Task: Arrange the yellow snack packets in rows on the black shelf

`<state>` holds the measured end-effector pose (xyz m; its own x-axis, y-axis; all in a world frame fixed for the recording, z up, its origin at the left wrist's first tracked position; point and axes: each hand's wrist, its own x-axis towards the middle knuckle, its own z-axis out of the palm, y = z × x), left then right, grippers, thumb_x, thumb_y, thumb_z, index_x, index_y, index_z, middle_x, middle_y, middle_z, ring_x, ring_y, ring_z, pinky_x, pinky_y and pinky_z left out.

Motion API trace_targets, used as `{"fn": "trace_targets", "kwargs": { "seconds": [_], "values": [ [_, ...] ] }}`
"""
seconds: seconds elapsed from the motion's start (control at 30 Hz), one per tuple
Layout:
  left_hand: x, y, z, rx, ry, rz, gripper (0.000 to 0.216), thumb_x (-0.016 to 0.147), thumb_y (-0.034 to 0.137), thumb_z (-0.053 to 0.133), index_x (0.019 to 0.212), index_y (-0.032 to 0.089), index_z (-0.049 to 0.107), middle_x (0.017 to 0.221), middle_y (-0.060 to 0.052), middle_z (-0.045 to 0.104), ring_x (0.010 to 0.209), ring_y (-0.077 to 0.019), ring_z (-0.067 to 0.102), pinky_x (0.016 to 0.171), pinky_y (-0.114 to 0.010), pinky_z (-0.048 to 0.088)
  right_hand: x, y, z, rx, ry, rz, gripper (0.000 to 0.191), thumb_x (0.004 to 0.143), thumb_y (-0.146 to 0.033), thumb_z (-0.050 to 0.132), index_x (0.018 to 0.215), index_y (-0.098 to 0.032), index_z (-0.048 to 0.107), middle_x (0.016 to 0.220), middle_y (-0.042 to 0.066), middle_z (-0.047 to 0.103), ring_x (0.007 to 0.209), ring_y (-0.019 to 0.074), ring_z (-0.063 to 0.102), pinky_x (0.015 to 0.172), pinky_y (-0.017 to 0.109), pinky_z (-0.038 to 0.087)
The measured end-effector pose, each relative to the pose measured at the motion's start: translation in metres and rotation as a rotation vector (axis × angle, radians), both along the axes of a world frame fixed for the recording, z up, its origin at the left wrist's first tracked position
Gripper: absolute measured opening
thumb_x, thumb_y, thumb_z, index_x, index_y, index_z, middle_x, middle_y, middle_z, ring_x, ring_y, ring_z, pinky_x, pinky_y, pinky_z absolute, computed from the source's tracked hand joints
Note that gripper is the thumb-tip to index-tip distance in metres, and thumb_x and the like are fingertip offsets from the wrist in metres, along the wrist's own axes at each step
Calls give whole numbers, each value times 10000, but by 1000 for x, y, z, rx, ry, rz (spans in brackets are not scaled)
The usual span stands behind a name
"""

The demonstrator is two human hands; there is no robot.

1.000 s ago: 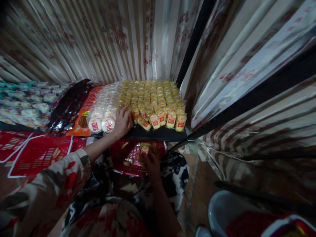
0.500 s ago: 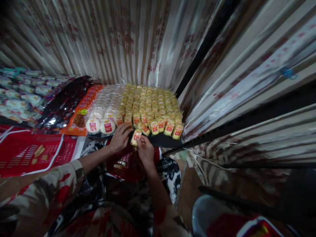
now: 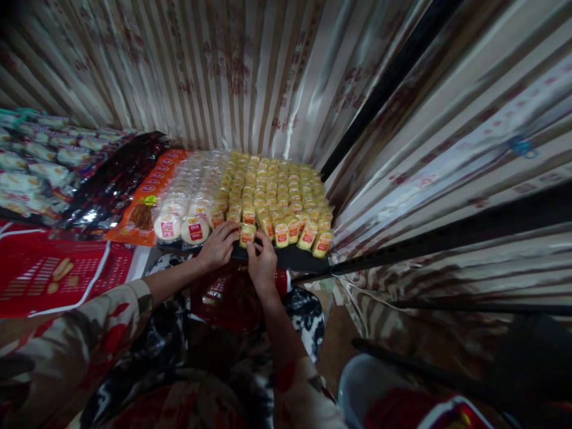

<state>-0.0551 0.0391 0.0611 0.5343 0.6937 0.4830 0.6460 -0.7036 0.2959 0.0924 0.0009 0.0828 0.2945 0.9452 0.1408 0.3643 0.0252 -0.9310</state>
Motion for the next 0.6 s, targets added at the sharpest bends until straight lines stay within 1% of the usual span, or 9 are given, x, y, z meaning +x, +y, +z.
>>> {"fn": "trace_targets", "kwargs": {
  "seconds": [0.07,0.13,0.2,0.27,0.33,0.43,0.5,0.6],
  "values": [
    [0,2,-1,-2,-11,0,498,735,49,393,1214,147,485,1263,-124,481,1247,-264,363,1021,-506,366,-3,2,-5,16,-53,-33,347,796,-356,509,1064,-146,573,1018,92,631,840,167,607,768,297,507],
    [-1,3,-3,-3,-27,4,533,732,46,386,1252,143,449,1274,-126,475,1245,-260,369,1028,-501,359,-7,3,-11,16,-165,-77,338,818,-360,478,1063,-148,577,1020,100,621,855,174,595,758,297,501],
    [-1,4,-5,1,-45,14,560,737,54,384,1291,132,407,1292,-136,460,1249,-260,365,1035,-495,351,-10,3,-15,12,-299,-132,346,839,-369,445,1084,-163,577,1031,101,611,884,188,580,786,316,479],
    [-1,4,-7,5,-51,26,568,751,67,386,1316,126,380,1313,-143,441,1258,-263,352,1040,-486,344,-12,3,-16,7,-386,-164,367,854,-380,417,1121,-177,566,1049,103,602,905,198,567,821,334,450],
    [0,3,-8,4,-45,31,554,769,76,387,1320,132,382,1325,-139,432,1265,-263,346,1045,-475,342,-13,4,-15,-9,-404,-182,400,860,-400,406,1164,-177,541,1037,101,602,874,192,569,812,324,439],
    [0,2,-10,17,-23,27,502,802,90,391,1299,159,422,1327,-130,434,1272,-262,345,1039,-467,352,-15,8,-13,-57,-355,-208,438,851,-431,427,1196,-170,496,966,73,621,787,168,579,731,282,440],
    [0,2,-12,44,-4,15,449,829,112,400,1270,168,460,1319,-130,442,1274,-263,347,1032,-459,364,-16,10,-12,-75,-325,-227,417,845,-443,444,1152,-167,499,931,60,632,766,162,585,700,265,432],
    [0,1,-13,76,24,2,387,861,136,403,1234,170,499,1293,-126,471,1272,-257,356,1030,-438,374,-18,11,-14,-68,-358,-249,335,857,-457,435,1013,-178,535,879,53,636,773,173,591,700,265,419]
  ]
}}
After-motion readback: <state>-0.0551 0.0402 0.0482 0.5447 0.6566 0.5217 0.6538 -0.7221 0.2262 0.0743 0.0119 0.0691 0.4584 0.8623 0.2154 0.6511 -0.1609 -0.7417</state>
